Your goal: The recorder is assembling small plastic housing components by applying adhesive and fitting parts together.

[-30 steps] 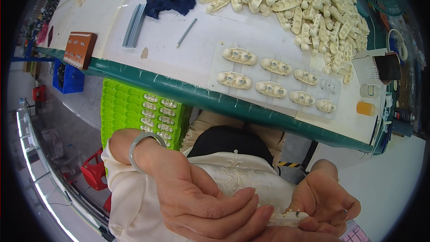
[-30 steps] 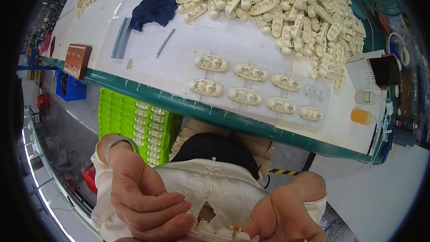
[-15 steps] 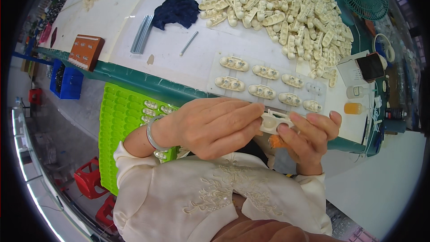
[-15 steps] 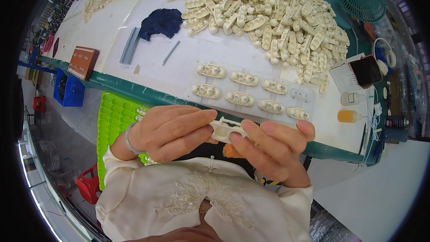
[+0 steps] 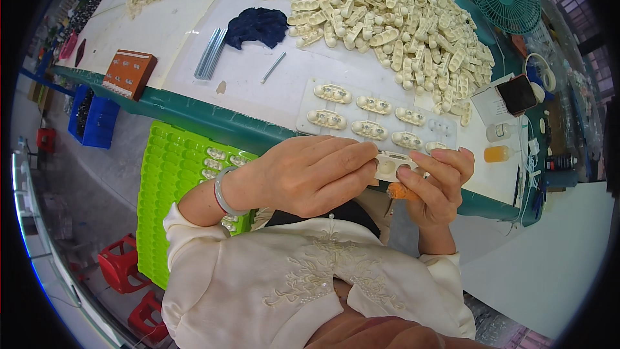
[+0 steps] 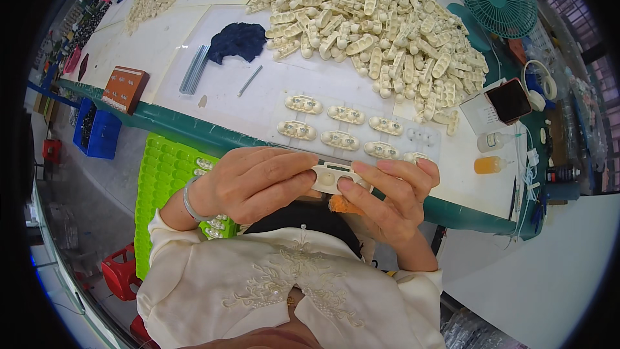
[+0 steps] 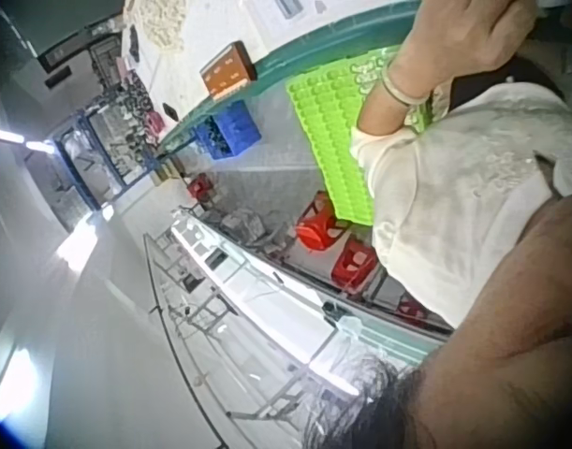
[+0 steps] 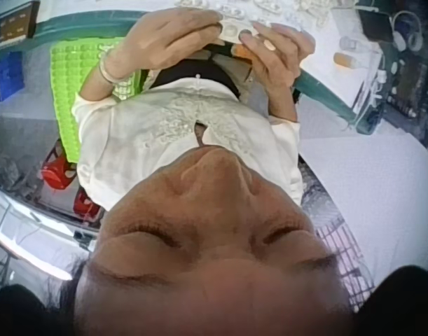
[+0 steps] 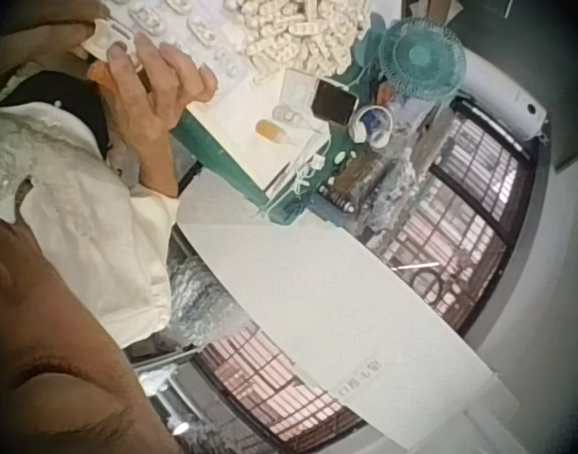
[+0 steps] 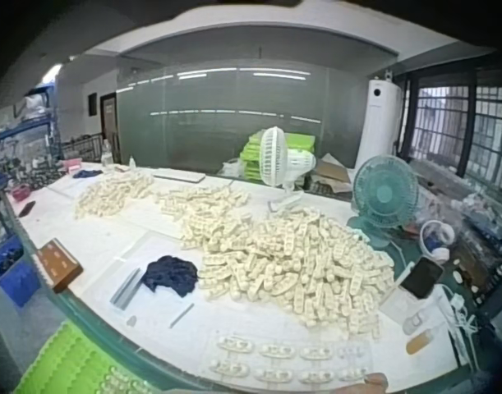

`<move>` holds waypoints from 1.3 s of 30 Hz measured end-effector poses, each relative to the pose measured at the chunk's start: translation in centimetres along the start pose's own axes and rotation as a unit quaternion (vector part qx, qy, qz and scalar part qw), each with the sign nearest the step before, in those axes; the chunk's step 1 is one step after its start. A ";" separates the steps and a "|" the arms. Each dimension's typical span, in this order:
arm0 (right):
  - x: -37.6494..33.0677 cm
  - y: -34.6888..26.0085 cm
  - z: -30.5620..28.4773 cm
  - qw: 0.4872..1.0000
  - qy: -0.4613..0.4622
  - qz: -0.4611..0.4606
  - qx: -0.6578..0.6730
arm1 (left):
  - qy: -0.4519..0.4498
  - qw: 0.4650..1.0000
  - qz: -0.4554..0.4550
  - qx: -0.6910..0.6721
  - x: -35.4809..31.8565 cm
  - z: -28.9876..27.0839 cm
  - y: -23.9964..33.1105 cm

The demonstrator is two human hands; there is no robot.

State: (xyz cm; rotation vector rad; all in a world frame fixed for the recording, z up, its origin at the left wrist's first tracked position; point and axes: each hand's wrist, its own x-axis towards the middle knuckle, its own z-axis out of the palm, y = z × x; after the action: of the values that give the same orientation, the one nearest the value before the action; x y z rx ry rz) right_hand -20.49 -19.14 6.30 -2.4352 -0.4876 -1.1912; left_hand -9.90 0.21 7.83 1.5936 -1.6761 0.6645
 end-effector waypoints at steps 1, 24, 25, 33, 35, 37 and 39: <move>-0.1 0.0 0.1 1.000 0.001 0.000 0.000 | 0.000 1.000 0.001 0.000 0.0 0.0 0.0; 3.1 3.5 -1.1 0.952 -0.129 0.212 0.180 | 0.060 0.477 -0.574 -0.663 -0.1 1.9 -0.6; 2.9 3.6 -0.9 0.950 -0.133 0.215 0.181 | 0.073 0.446 -0.573 -0.684 -0.2 1.9 -0.6; 2.2 3.4 -0.8 0.941 -0.135 0.237 0.202 | 0.079 0.421 -0.578 -0.695 0.0 2.2 -0.6; 2.0 3.5 -0.7 0.940 -0.131 0.232 0.212 | 0.079 0.418 -0.579 -0.696 0.0 2.2 -0.5; 1.8 3.4 -0.6 0.939 -0.129 0.236 0.215 | 0.082 0.416 -0.578 -0.697 0.0 2.2 -0.5; 1.7 3.3 -0.5 0.938 -0.128 0.240 0.217 | 0.080 0.418 -0.577 -0.697 0.1 2.2 -0.5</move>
State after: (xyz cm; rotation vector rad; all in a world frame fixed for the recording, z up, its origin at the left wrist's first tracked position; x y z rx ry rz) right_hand -18.32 -22.02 7.34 -2.1469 -0.1767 -0.5022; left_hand -9.76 -1.62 6.46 0.7815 -0.1412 -1.0867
